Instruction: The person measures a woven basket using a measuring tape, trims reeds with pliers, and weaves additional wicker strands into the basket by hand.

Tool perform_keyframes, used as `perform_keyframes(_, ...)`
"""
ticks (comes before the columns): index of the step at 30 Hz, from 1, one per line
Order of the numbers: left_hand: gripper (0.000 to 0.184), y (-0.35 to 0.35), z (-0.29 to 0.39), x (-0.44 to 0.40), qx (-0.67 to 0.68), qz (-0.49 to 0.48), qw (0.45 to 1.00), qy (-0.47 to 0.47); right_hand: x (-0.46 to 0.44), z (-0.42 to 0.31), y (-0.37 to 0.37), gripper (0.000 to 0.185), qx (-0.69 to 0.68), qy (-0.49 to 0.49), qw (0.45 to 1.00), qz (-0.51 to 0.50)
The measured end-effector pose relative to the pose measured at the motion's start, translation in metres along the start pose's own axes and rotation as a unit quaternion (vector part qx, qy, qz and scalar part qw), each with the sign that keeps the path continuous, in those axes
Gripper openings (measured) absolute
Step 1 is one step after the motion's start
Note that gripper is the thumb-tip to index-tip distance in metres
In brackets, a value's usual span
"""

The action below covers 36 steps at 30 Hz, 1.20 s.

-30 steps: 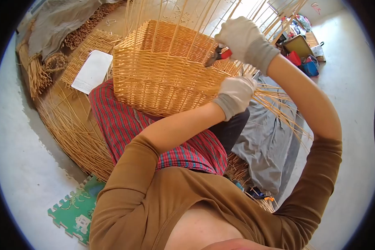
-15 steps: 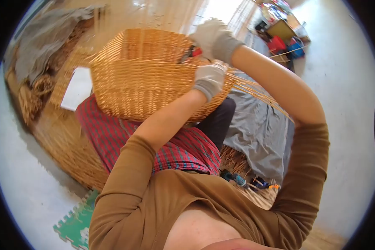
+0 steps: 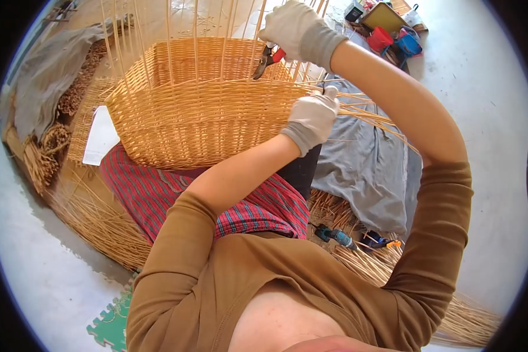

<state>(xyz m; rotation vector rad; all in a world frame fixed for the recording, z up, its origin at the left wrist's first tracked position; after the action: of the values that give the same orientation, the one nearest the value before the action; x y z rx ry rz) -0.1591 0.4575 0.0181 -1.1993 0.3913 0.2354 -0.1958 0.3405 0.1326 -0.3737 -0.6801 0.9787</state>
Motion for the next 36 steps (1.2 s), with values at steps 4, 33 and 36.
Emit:
perform_keyframes(4, 0.017, 0.01, -0.019, -0.017, 0.008, 0.021, 0.999, -0.048, -0.018, -0.009, 0.025, 0.027, 0.027, 0.04, 0.999, 0.006)
perform_keyframes(33, 0.017, 0.032, -0.043, -0.051, 0.06, -0.09, 0.976, -0.187, 0.043, 0.007, 0.047, 0.014, 0.033, 0.071, 0.991, 0.105)
perform_keyframes(36, 0.015, 0.031, -0.034, -0.053, 0.035, -0.137, 0.976, -0.164, 0.054, 0.003, 0.04, 0.013, 0.055, 0.104, 0.968, 0.222)
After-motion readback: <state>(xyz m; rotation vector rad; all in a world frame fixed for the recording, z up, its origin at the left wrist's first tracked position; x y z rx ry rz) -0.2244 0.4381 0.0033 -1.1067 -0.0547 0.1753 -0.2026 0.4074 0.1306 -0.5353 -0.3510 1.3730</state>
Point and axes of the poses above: each hand's wrist, its own x-axis away from the middle knuckle, its own y-axis out of the palm, z = x × y, the point moved 5 cm from there along -x, towards the middle knuckle, and after that the axes turned 12 degrees about -z, right-handed, at the moved point
